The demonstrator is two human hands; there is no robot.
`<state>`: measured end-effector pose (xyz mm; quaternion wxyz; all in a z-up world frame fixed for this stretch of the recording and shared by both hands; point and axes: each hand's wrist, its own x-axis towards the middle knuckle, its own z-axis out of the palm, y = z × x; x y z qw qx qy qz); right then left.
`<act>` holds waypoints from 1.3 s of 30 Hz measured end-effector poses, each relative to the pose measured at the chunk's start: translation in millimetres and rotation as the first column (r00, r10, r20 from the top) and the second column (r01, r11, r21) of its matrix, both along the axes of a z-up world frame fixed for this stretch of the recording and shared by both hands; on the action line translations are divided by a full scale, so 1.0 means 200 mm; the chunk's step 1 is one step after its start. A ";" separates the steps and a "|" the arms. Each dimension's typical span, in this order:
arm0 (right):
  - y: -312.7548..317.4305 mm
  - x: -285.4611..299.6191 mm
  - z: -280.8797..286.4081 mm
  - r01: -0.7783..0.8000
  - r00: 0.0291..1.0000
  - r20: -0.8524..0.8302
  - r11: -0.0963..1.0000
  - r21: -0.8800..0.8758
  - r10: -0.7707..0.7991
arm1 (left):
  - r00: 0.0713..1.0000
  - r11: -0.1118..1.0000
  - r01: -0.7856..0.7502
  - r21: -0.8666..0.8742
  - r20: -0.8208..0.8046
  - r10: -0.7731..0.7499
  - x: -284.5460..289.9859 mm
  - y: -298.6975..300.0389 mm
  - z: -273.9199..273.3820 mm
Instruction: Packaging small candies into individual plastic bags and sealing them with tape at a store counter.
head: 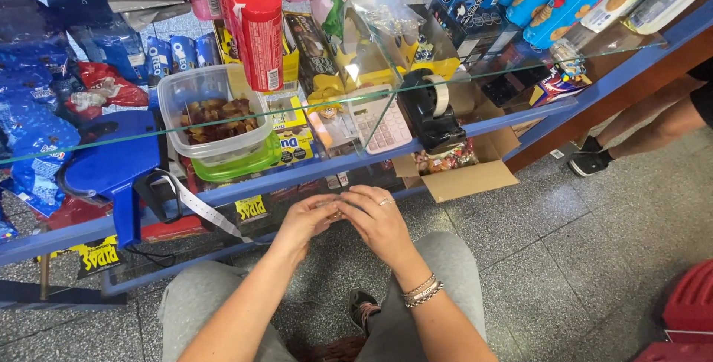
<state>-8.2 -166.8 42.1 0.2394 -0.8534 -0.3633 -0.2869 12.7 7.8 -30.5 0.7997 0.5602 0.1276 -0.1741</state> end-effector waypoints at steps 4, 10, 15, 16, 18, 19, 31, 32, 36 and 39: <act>-0.03 0.02 -0.07 0.023 0.995 -0.101 0.998 0.059 -0.017 | 0.997 0.988 0.043 -0.151 -0.060 -0.052 -0.05 0.02 0.24; 0.00 0.02 -0.12 0.438 0.605 -0.768 0.719 0.540 0.209 | 0.948 0.832 0.004 0.555 0.263 -0.180 -0.07 0.07 0.27; -0.02 0.03 -0.23 0.534 0.513 -0.824 0.662 0.526 0.240 | 0.985 0.991 -0.096 0.090 0.151 0.082 -0.03 -0.01 0.11; -0.02 0.02 -0.20 0.550 0.512 -0.828 0.655 0.519 0.227 | 0.983 0.990 -0.128 0.052 0.139 0.120 -0.03 -0.01 0.11; 0.01 -0.01 -0.11 0.546 0.496 -0.823 0.639 0.543 0.275 | 0.984 0.991 -0.126 0.052 0.137 0.118 -0.04 -0.01 0.18; 0.02 -0.02 -0.06 0.540 0.479 -0.816 0.624 0.565 0.324 | 0.984 0.991 -0.127 0.051 0.136 0.119 -0.05 -0.01 0.21; -0.05 0.02 -0.30 0.468 0.464 -0.809 0.675 0.570 0.361 | 0.911 0.990 0.069 0.123 0.397 -0.113 -0.02 -0.01 0.10; -0.04 0.01 -0.27 0.469 0.466 -0.808 0.673 0.571 0.361 | 0.911 0.990 0.071 0.124 0.397 -0.115 -0.02 -0.02 0.09; -0.04 -0.01 -0.19 0.462 0.454 -0.790 0.650 0.604 0.412 | 0.937 0.990 0.140 -0.034 0.328 -0.121 -0.02 -0.02 0.08; -0.04 -0.02 -0.17 0.412 0.465 -0.778 0.674 0.613 0.423 | 0.938 0.990 0.139 -0.020 0.323 -0.125 -0.02 0.00 0.06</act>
